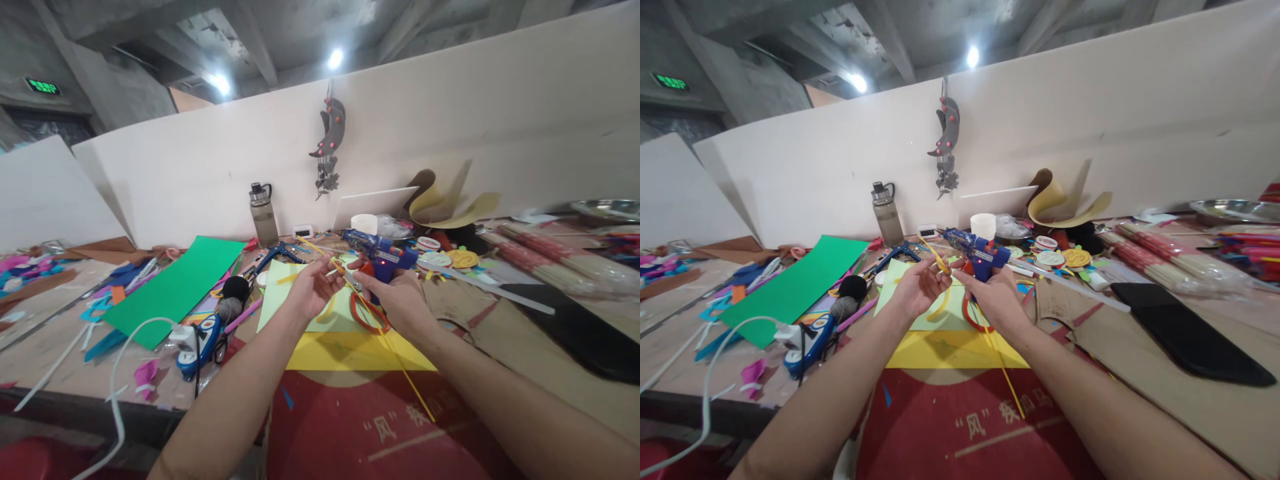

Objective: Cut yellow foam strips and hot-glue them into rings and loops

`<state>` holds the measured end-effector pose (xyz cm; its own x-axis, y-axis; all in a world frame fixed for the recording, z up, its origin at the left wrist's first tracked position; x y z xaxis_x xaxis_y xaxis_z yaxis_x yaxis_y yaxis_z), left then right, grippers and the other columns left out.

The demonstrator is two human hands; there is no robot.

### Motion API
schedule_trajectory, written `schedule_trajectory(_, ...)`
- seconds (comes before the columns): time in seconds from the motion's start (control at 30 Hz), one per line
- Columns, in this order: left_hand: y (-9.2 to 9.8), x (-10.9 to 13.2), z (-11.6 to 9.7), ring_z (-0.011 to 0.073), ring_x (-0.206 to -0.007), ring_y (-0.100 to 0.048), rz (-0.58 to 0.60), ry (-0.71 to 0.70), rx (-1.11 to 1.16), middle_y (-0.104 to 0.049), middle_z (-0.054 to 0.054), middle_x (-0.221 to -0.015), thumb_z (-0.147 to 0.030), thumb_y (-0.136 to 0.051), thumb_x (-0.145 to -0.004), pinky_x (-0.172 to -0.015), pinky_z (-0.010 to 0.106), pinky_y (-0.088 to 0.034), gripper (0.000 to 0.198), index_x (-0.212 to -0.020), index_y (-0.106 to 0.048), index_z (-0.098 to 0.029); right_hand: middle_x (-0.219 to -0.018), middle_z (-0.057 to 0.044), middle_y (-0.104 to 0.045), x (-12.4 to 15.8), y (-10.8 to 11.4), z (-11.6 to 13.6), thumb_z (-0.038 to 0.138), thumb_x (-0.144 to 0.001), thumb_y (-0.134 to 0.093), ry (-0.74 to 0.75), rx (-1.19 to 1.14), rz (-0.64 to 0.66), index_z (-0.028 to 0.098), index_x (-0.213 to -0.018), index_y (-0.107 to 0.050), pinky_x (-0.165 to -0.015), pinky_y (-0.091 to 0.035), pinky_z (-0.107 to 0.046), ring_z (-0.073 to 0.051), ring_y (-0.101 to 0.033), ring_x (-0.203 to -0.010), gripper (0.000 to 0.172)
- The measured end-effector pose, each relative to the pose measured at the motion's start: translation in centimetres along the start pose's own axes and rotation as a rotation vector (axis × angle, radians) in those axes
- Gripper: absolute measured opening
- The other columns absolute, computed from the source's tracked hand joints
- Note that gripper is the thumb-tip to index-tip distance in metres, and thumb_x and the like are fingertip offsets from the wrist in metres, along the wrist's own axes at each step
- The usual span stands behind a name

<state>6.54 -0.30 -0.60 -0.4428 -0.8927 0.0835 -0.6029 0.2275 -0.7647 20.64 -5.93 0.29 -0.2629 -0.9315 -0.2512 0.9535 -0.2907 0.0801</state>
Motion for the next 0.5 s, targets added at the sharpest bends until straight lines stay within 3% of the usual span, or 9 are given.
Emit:
schedule_trajectory(0.33, -0.42, 0.34, 0.56, 0.0105, -0.056, -0.06, 0.045, 0.072, -0.07, -0.065, 0.006, -0.075, -0.019, -0.058, -0.079, -0.054, 0.022, -0.048, 0.016, -0.093, -0.061, -0.013, -0.041, 0.0, -0.051, 0.38, 0.04, 1.03, 0.046, -0.064, -0.067, 0.007, 0.051, 0.053, 0.018, -0.053, -0.057, -0.044, -0.036, -0.026, -0.012, -0.046, -0.04, 0.031)
schedule_trajectory(0.5, -0.6, 0.18, 0.67, 0.0103, -0.056, -0.06, -0.002, 0.048, -0.073, -0.063, 0.004, -0.068, -0.018, -0.056, -0.081, -0.053, 0.019, -0.049, 0.011, -0.089, -0.06, -0.011, -0.044, 0.0, -0.054, 0.14, 0.06, 0.2, 0.049, -0.062, -0.069, 0.038, 0.031, 0.024, 0.018, -0.054, -0.055, -0.045, -0.038, -0.026, -0.012, -0.048, -0.042, 0.035)
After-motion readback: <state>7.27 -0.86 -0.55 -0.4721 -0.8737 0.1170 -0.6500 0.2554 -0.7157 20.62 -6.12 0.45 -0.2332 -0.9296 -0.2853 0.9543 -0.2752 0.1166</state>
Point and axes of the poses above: each hand's wrist, its own x-axis away from the middle knuckle, its own y-axis out of the back of the hand, z = x × y, the point moved 1 cm from there along -x, towards the middle knuckle
